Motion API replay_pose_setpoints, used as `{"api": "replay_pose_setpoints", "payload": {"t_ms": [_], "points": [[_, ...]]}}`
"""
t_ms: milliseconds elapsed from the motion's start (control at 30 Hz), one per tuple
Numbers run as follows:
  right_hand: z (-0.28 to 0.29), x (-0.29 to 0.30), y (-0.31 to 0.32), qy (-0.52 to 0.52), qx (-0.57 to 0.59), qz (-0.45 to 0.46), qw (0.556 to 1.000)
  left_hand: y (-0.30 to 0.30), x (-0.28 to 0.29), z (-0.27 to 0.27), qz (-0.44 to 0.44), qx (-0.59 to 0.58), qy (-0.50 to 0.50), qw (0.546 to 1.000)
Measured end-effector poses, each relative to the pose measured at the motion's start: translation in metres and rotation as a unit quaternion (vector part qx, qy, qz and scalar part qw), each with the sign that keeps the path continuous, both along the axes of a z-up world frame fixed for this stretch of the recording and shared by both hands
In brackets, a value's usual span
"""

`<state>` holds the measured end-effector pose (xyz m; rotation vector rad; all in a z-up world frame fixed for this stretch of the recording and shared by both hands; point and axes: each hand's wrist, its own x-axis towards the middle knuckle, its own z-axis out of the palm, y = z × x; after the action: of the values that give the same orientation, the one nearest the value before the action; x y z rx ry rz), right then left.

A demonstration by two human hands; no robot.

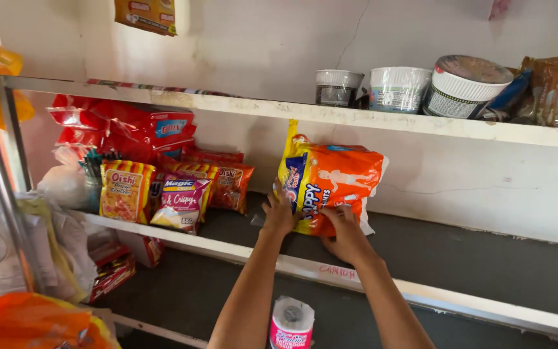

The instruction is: Organizing and stocking various snack bags, pasta packages, and diapers onto retail shelves.

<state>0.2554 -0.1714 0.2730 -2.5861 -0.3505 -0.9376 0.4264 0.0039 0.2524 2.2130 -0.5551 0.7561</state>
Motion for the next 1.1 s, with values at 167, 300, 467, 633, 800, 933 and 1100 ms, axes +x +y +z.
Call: {"api": "replay_pose_setpoints", "payload": {"t_ms": [167,300,467,633,800,933,1100], "points": [[0.024,-0.01,0.022,0.202,-0.04,-0.125,0.971,0.014,-0.071,0.042,-0.045,-0.011,-0.103,0.994],[0.021,-0.003,0.017,0.204,-0.02,-0.12,0.971,0.024,-0.104,0.06,0.015,0.079,-0.117,0.99],[0.025,-0.011,0.015,0.06,-0.016,-0.164,0.984,0.008,-0.034,0.005,-0.106,0.17,0.01,0.98],[0.031,-0.016,0.016,-0.044,-0.059,-0.154,0.985,0.005,-0.044,0.01,-0.07,0.203,0.018,0.977],[0.033,-0.016,0.017,0.06,-0.114,-0.165,0.978,0.013,-0.075,0.035,0.006,0.22,0.082,0.972],[0.025,-0.003,0.009,0.026,-0.087,-0.17,0.981,0.023,-0.09,0.042,0.02,0.202,0.048,0.978],[0.037,-0.022,0.018,-0.064,0.008,-0.142,0.988,0.024,-0.097,0.044,-0.034,0.096,-0.069,0.992]]}}
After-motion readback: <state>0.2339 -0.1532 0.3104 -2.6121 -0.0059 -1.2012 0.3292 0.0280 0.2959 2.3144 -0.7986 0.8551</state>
